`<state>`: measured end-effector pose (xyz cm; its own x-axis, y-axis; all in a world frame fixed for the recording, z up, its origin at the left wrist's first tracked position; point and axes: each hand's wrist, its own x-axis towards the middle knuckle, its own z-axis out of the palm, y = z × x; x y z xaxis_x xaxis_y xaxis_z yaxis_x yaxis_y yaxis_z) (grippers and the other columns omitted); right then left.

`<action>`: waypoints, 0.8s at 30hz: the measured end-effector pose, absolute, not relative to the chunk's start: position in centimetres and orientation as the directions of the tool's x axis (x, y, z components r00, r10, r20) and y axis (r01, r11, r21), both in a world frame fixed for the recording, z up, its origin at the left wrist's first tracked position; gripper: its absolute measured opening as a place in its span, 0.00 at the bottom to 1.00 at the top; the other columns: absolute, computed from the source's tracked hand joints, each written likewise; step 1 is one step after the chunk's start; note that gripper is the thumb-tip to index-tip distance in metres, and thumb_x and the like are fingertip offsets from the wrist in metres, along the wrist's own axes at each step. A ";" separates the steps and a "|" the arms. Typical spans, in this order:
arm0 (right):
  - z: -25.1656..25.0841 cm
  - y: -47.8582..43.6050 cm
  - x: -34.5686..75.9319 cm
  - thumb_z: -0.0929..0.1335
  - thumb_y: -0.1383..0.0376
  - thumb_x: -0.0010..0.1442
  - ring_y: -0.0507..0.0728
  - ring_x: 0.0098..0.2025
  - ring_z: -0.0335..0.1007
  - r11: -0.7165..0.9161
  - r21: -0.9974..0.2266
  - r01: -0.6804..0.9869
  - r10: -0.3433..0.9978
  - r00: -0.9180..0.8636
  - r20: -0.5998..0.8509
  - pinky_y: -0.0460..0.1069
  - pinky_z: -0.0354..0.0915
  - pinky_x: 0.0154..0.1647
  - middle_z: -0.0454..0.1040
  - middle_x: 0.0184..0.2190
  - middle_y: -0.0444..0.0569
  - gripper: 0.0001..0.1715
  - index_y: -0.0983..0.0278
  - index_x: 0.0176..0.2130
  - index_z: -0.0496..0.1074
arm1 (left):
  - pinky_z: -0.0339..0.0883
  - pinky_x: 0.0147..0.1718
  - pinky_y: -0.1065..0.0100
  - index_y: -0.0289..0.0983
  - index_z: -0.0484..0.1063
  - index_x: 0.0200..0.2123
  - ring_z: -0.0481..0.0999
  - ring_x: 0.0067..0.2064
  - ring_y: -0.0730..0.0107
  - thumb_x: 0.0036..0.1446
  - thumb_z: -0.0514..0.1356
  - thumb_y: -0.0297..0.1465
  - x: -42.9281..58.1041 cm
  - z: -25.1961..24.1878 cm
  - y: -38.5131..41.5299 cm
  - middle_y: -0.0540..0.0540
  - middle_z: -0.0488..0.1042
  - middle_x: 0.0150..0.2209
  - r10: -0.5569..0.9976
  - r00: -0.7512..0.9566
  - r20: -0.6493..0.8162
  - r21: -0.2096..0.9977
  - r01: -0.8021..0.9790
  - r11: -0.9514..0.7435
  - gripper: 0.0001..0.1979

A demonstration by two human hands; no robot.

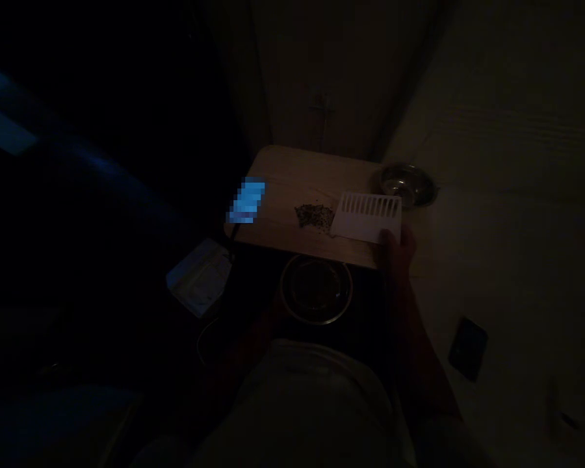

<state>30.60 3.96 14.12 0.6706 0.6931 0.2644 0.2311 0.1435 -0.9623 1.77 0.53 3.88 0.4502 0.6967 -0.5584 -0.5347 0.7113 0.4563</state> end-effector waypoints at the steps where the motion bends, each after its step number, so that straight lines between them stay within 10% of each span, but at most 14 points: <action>1: 14.2 4.0 30.6 0.71 0.61 0.50 0.54 0.35 0.66 0.142 -0.960 0.243 0.700 0.661 0.271 0.49 0.66 0.37 0.73 0.32 0.45 0.14 0.66 0.36 0.74 | 0.49 0.65 0.41 0.29 0.70 0.57 0.55 0.70 0.42 0.67 0.50 0.45 1.8 3.8 0.6 0.31 0.74 0.56 0.689 0.446 -0.571 0.452 -0.529 0.718 0.28; 24: 13.6 4.0 30.8 0.70 0.62 0.50 0.52 0.33 0.65 0.216 -0.972 0.094 0.648 0.731 0.214 0.49 0.65 0.38 0.71 0.31 0.42 0.13 0.65 0.37 0.73 | 0.48 0.66 0.44 0.30 0.73 0.53 0.53 0.70 0.41 0.65 0.53 0.43 1.8 3.4 0.7 0.32 0.74 0.56 0.664 0.468 -0.583 0.410 -0.537 0.737 0.25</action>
<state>30.83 4.01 13.60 0.7307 0.6481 0.2144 0.0935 0.2161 -0.9719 1.76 0.74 3.39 0.4679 0.6644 -0.5828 -0.5370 0.7375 0.4096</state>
